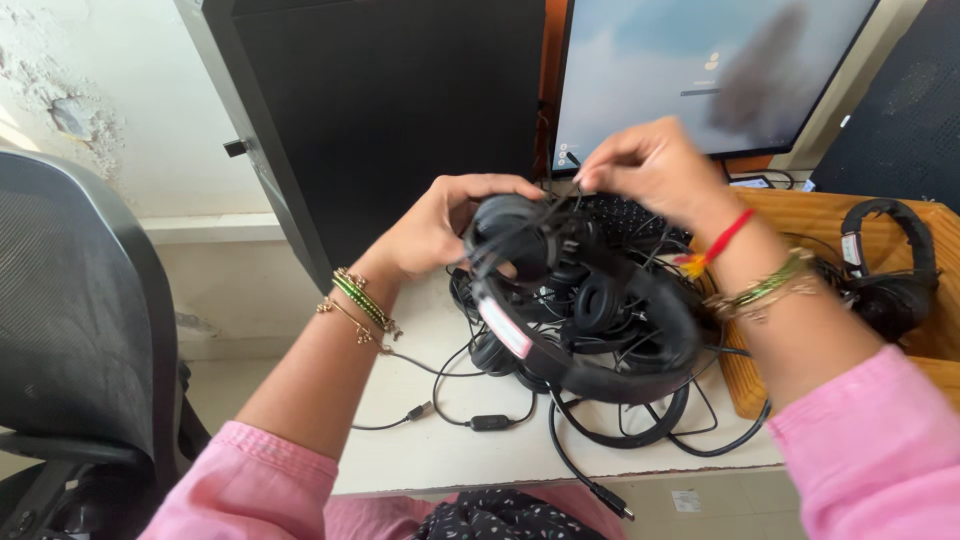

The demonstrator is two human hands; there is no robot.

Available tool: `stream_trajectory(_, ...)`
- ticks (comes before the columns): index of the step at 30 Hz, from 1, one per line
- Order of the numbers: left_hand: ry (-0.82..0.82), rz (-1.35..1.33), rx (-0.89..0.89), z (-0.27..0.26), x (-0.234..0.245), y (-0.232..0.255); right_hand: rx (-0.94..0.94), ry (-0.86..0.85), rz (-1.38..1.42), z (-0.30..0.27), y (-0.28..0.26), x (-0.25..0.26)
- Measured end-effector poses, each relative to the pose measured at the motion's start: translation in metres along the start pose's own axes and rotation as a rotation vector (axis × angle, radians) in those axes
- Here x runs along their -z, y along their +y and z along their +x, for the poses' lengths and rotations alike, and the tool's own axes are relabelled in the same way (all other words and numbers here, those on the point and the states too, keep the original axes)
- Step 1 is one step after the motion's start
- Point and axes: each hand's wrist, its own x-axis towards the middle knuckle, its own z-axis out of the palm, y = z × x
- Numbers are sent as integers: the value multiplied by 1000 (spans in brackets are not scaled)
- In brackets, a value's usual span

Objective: The person picks up several pairs of black headphones one by one, untangles their wires, and places some into a wooden box while leaving others on the desk and an office chair.

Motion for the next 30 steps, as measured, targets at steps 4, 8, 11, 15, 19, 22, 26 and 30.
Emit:
stream_trajectory(4,120,-377,-130,-4,-7,-18,-5,-117,442,-14,43,-44)
stream_trajectory(8,533,-727,-93,-6,-8,-35,21,-81,1115,-18,69,-82)
stream_trajectory(11,862,-750,-19,2,-2,-49,-20,-42,1351,-17,69,-101)
stream_trajectory(15,969,-289,-167,13,-24,-63,-115,298,1121,-13,52,-130)
stream_trajectory(19,1183,-149,-228,34,-62,-71,-103,393,943,-21,26,-137)
stream_trajectory(22,1241,-64,-210,51,-88,-76,-39,304,926,-34,15,-121)
stream_trajectory(26,1221,199,-165,79,-127,-88,42,393,693,-57,10,-98)
stream_trajectory(30,1053,390,-107,115,-177,-103,48,735,392,-76,10,-64)
